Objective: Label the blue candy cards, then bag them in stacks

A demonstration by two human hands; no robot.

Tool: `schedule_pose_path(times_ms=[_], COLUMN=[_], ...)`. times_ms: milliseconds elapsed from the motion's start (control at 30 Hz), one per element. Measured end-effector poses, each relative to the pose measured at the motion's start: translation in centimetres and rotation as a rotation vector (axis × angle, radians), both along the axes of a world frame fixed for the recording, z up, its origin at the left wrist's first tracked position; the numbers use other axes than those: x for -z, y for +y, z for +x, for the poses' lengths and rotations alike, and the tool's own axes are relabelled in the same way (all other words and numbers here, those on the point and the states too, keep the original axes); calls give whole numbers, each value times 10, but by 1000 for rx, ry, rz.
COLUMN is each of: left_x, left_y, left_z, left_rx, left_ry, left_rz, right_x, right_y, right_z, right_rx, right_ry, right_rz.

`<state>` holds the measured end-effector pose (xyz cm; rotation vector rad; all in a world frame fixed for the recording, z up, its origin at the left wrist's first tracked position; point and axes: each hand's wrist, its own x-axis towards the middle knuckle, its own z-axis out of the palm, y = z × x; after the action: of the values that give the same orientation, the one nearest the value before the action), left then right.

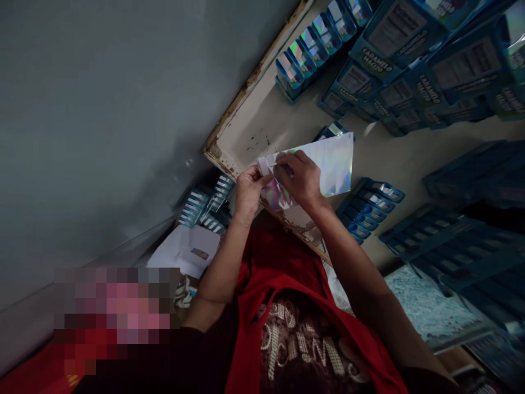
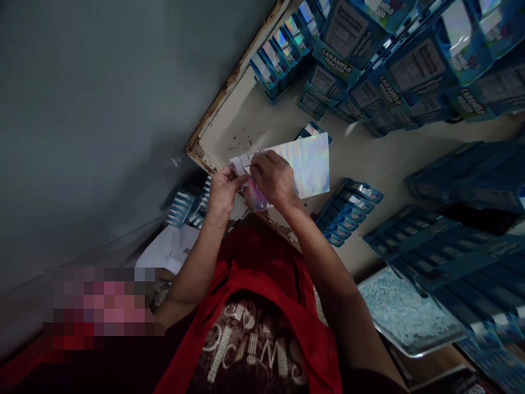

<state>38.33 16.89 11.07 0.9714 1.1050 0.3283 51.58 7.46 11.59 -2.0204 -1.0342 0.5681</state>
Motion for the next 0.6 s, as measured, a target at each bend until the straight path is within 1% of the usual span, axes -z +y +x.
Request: schedule_pose_path(times_ms=[100, 167, 267, 333, 367, 433, 467, 533, 600], left_x=[0, 1, 1, -1, -2, -4, -5, -6, -4], left_y=[2, 3, 1, -3, -6, -10, -12, -13, -10], left_z=[-2, -2, -3, -2, -1, 1, 2, 5, 9], left_rx=[16, 12, -5, -11, -8, 0, 5, 16, 57], left_ry=[-3, -25, -30, -6, 13, 69, 104, 160, 161], left_rz=[-23, -38, -40, 16, 75, 242, 332, 475, 539], right_x=[1, 2, 1, -3, -6, -15, -20, -32, -45], right_y=[1, 1, 4, 6, 8, 9, 8, 4, -3], right_z=[3, 5, 5, 5, 4, 1, 0, -3, -6], right_rx=[-62, -55, 21, 101, 142, 209, 234, 261, 272], right_ry=[-39, -3, 117, 227, 301, 529, 691, 1095, 1498], right_rz=[-38, -53, -60, -92, -116, -151, -156, -162, -162])
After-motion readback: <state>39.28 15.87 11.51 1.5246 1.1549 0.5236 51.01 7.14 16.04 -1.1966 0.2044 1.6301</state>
